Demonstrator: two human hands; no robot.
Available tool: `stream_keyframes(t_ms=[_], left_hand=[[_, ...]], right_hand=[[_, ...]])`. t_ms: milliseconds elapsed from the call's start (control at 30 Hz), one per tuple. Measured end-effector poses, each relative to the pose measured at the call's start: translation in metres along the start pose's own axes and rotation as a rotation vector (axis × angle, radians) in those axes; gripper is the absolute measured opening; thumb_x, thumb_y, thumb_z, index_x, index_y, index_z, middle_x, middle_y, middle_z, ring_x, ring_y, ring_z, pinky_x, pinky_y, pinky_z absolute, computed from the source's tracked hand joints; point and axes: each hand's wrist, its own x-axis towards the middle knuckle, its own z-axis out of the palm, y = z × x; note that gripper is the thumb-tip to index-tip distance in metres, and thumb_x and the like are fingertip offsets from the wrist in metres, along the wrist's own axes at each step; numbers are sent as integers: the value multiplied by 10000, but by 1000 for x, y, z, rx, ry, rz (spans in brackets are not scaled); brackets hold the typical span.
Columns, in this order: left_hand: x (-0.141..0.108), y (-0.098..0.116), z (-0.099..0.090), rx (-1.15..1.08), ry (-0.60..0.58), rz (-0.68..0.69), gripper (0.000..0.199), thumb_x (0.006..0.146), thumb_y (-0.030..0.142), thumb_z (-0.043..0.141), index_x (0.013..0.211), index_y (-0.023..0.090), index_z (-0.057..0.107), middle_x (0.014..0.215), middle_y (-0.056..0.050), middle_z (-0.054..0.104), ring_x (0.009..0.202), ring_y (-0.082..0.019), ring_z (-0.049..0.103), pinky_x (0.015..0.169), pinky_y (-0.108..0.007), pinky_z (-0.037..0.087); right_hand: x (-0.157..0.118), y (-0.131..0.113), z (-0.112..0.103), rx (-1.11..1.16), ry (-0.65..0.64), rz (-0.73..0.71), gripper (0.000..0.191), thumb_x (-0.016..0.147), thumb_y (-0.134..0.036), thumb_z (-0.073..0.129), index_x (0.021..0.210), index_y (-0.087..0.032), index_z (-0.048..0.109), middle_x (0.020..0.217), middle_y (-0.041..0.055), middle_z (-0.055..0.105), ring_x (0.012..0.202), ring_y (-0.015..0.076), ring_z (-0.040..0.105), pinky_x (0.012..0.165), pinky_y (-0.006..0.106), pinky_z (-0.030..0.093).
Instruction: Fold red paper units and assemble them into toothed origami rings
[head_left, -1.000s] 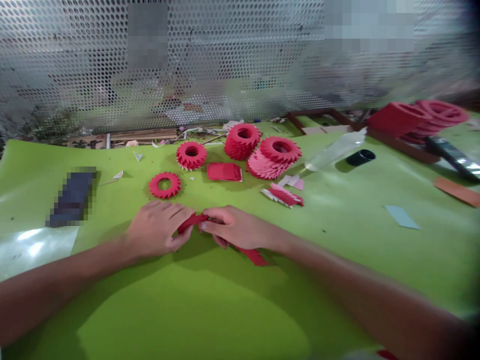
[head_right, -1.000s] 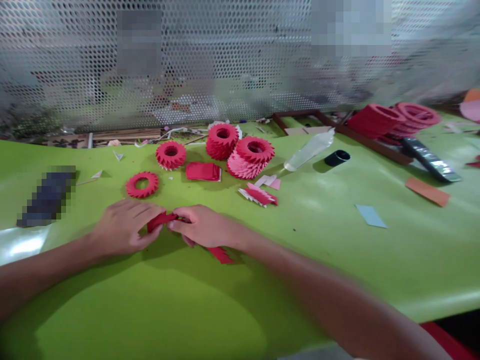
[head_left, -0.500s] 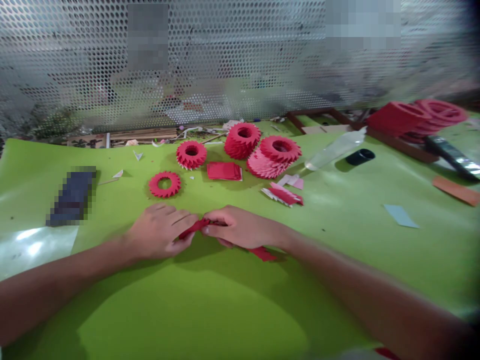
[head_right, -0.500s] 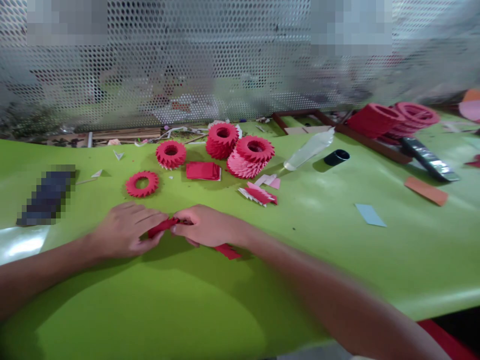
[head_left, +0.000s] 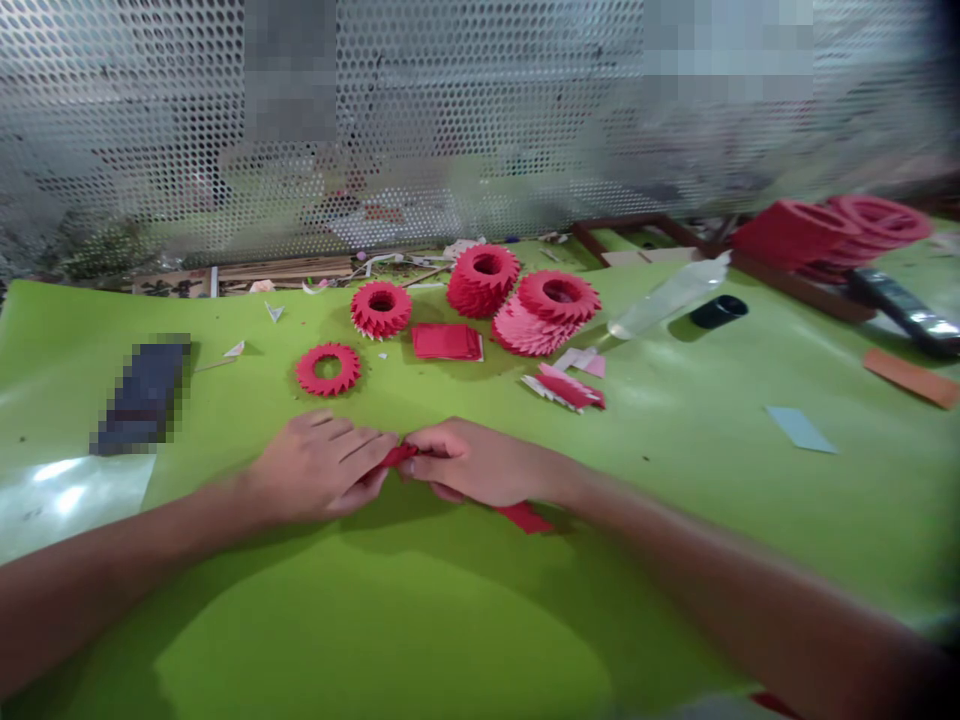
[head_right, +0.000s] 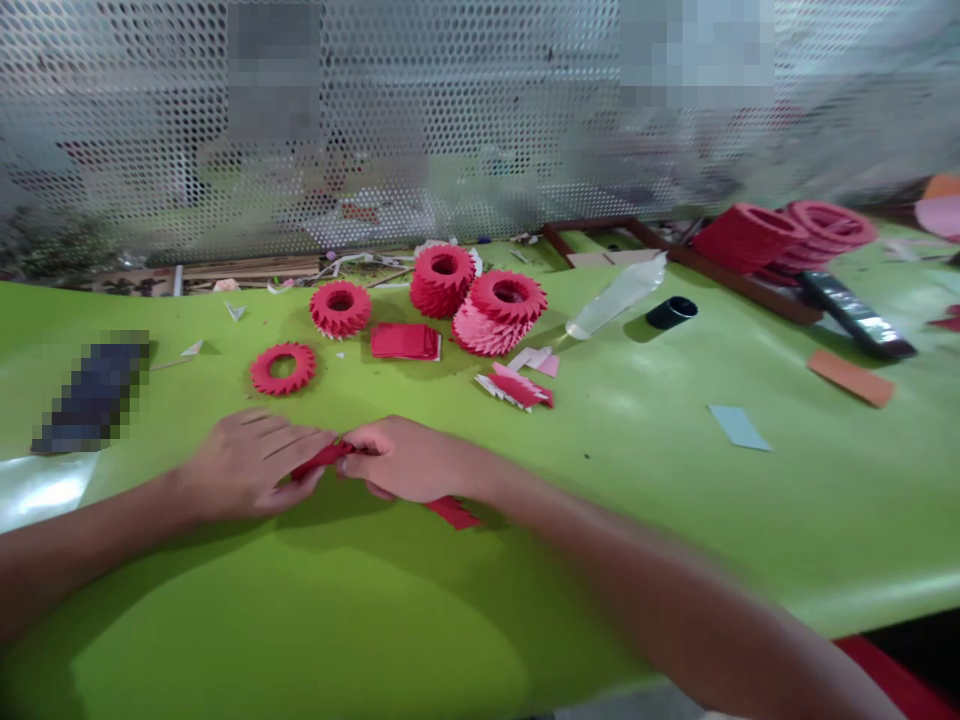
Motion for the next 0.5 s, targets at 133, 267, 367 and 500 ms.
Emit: stream_keyframes(t_ms=[133,267,367,500], left_hand=[[2,-1,-3,-31,8,-49,214,946,227,513,1071,144,667,815,-28,778,610,-141,672,540,-262,466],[4,-1,-4,-60,-13,-136,209,931,252,521,1013,151,684,779,-27,766,589,-141,667,545,-260,494],[4,0,-3,-104,-41,-214,203,929,264,531,1001,155,686,755,-13,754,576,-133,660,548,-257,507],[5,-1,-3,-139,-37,-256,196,935,256,535,1005,148,683,732,-7,743,555,-125,647,543,-259,519]], right_hand=[[0,1,3,-1,54,-10,336,975,-469,458,801,-193,539,635,-35,558,539,105,499,515,239,369],[0,5,-2,-17,67,-14,354,943,-528,510,846,-191,558,695,-28,574,570,108,511,527,242,368],[0,8,-5,-26,96,-27,341,942,-517,520,866,-189,566,705,-31,547,580,106,489,523,241,350],[-1,5,-2,10,151,-9,332,945,-517,527,894,-192,573,685,-39,535,565,107,480,501,238,331]])
